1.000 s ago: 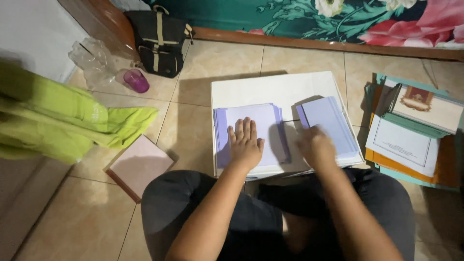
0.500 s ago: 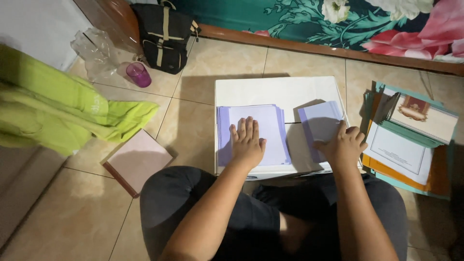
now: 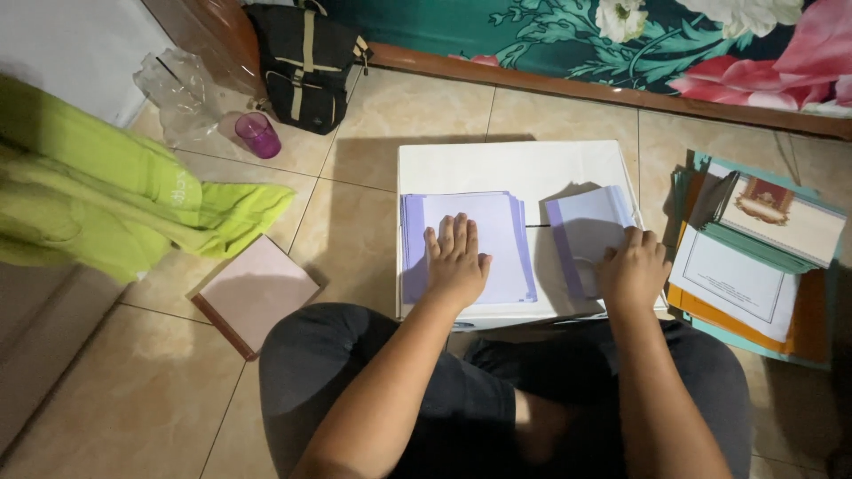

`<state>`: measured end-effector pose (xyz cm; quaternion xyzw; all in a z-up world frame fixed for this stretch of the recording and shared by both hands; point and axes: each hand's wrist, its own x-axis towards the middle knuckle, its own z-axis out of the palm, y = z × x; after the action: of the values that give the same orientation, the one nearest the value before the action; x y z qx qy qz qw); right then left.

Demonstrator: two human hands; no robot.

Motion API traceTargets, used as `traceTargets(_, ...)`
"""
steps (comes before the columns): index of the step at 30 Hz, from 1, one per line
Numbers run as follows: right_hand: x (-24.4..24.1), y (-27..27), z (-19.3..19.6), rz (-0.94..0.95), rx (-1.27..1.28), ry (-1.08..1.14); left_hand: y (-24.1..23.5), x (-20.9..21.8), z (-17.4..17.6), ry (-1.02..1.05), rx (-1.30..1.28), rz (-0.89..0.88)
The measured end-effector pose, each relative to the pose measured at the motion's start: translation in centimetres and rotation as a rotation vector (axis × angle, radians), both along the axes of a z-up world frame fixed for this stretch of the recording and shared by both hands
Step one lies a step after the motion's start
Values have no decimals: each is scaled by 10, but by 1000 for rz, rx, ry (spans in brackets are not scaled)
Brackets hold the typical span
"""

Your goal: Folding paper sheets in half to create cards and stacking them on a box.

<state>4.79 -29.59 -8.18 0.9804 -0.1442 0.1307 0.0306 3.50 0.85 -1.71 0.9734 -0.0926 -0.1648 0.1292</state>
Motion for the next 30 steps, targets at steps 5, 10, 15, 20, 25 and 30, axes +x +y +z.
traceTargets(5, 0, 5, -1, 8, -2, -61, 0, 0, -5, -23, -35, 5)
traceTargets(10, -28, 45, 72, 76, 257, -139, -2, -3, 5, -154, -124, 31)
traceTargets(15, -50, 108, 112, 393, 1117, -344, -17, -1, 1, -39, -1139, 312)
traceTargets(20, -50, 125, 84, 387, 1138, -121, -4, 1, -6, 26, -1317, 323)
traceTargets(25, -49, 116, 66, 417, 1222, 197, 9, -1, 12, 114, -1388, 327)
traceTargets(30, -30, 88, 33, 204, 1018, 134, 41, 2, 30, -261, -691, 493)
